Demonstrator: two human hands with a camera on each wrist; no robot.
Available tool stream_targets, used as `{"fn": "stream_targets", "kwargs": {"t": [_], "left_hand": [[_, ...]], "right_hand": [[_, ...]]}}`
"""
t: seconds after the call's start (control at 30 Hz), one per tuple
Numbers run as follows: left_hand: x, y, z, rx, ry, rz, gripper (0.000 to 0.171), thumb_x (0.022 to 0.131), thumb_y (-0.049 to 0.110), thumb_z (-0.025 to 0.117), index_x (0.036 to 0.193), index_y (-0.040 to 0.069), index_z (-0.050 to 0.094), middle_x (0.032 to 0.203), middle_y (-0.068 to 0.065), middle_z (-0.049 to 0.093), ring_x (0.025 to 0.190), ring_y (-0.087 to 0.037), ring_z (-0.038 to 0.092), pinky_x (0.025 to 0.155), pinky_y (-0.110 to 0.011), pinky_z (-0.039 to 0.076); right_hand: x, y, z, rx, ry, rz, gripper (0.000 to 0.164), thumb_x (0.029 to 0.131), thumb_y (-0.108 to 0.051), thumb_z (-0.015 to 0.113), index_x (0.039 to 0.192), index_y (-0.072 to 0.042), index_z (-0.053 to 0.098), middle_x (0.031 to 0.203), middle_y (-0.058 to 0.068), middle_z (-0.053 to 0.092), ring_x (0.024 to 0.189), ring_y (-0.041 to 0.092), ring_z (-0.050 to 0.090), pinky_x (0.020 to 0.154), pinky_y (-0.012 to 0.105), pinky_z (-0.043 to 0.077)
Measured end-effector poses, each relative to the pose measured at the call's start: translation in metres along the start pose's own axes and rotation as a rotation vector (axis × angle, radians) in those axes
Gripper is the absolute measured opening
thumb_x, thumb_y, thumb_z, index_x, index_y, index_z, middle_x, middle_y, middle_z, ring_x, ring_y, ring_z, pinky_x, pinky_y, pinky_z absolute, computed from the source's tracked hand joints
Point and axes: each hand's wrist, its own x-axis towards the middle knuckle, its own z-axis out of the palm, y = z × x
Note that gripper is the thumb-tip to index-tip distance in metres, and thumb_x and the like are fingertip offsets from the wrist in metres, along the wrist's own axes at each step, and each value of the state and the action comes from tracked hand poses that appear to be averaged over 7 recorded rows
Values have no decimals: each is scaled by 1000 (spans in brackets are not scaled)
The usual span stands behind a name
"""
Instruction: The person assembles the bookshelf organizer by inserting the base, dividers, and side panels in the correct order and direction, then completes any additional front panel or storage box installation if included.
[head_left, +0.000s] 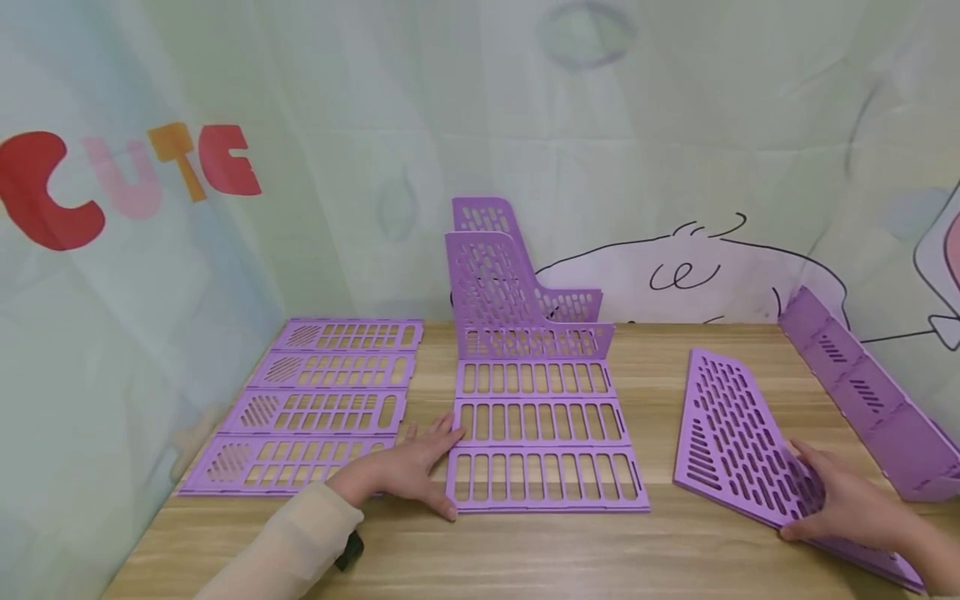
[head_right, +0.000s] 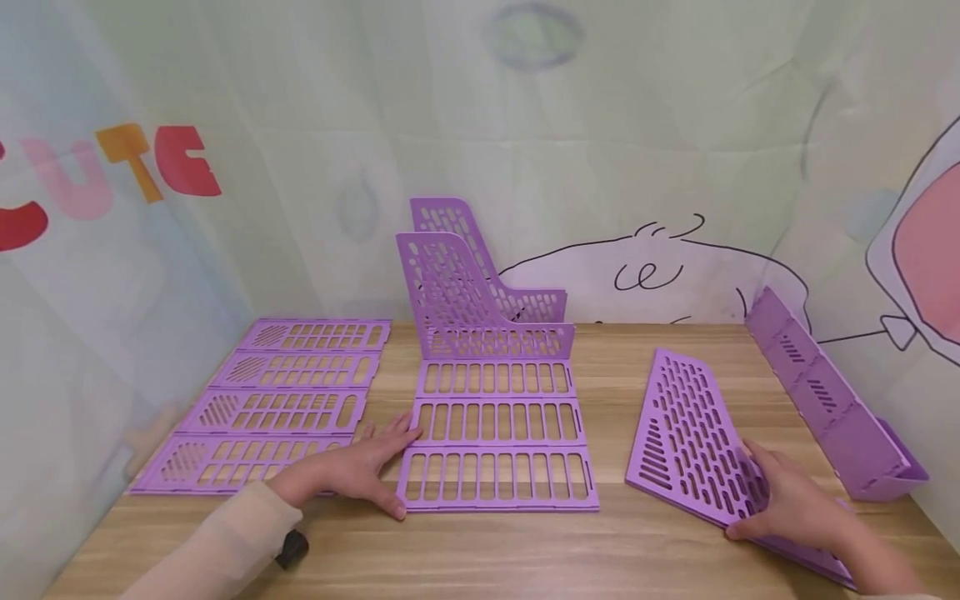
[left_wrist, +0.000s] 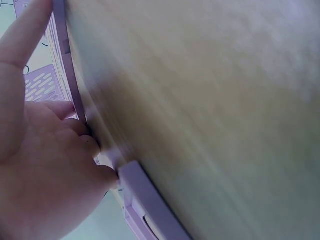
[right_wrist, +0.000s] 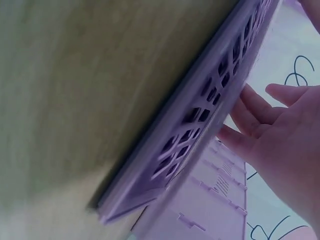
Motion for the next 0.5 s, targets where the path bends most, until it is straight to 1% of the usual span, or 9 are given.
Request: {"fn": "stream_targets", "kwargs": {"t": [0.13,0.27,0.33,0.37,0.43,0.5], "left_hand": [[1,0,0,1,0,-6,116,70,46,83,153,-1,16,159,-24,-5,147,-35,-4,114,-60,-11],[1,0,0,4,1,-7,116,70,47,83,153,-1,17,159,-24,-4,147,-35,-4,114,-60,-10],[1,0,0,2,1,-8,116,70,47,83,153,-1,17,159,-24,-4,147,-35,-4,114,-60,-10],[1,0,0,2,1,-8,116,70,47,83,152,-1,17,159,-24,-4,147,-35,-4,114,-60,-10],[1,0,0,1,1,-10,116,70,46,83,153,-1,17,159,-24,-4,147,-35,-4,114,-60,-10],[1,0,0,2,1,-10,116,70,46,83,153,-1,16,159,-24,-4,147,-35,-4,114,-60,-10]], "right_hand": [[-1,-2,-4,-27,8,4,124,55,-34,92,141,19,20,125,46,36,109,61,44,83,70,41],[1,-3,-6,-59,36,-5,131,51,-38,92,142,20,17,123,44,35,105,60,46,82,70,40],[2,-2,-6,-63,56,-17,135,50,-38,93,142,21,14,123,46,35,106,60,43,86,72,36],[3,-2,-6,-57,63,-22,135,50,-37,92,142,22,13,125,47,35,109,61,41,90,72,33],[5,0,-6,-28,75,-23,133,53,-34,92,142,23,10,128,50,34,113,63,38,105,67,23],[8,0,-9,10,72,-10,129,58,-31,90,141,24,7,130,53,31,116,66,34,107,66,17]]}}
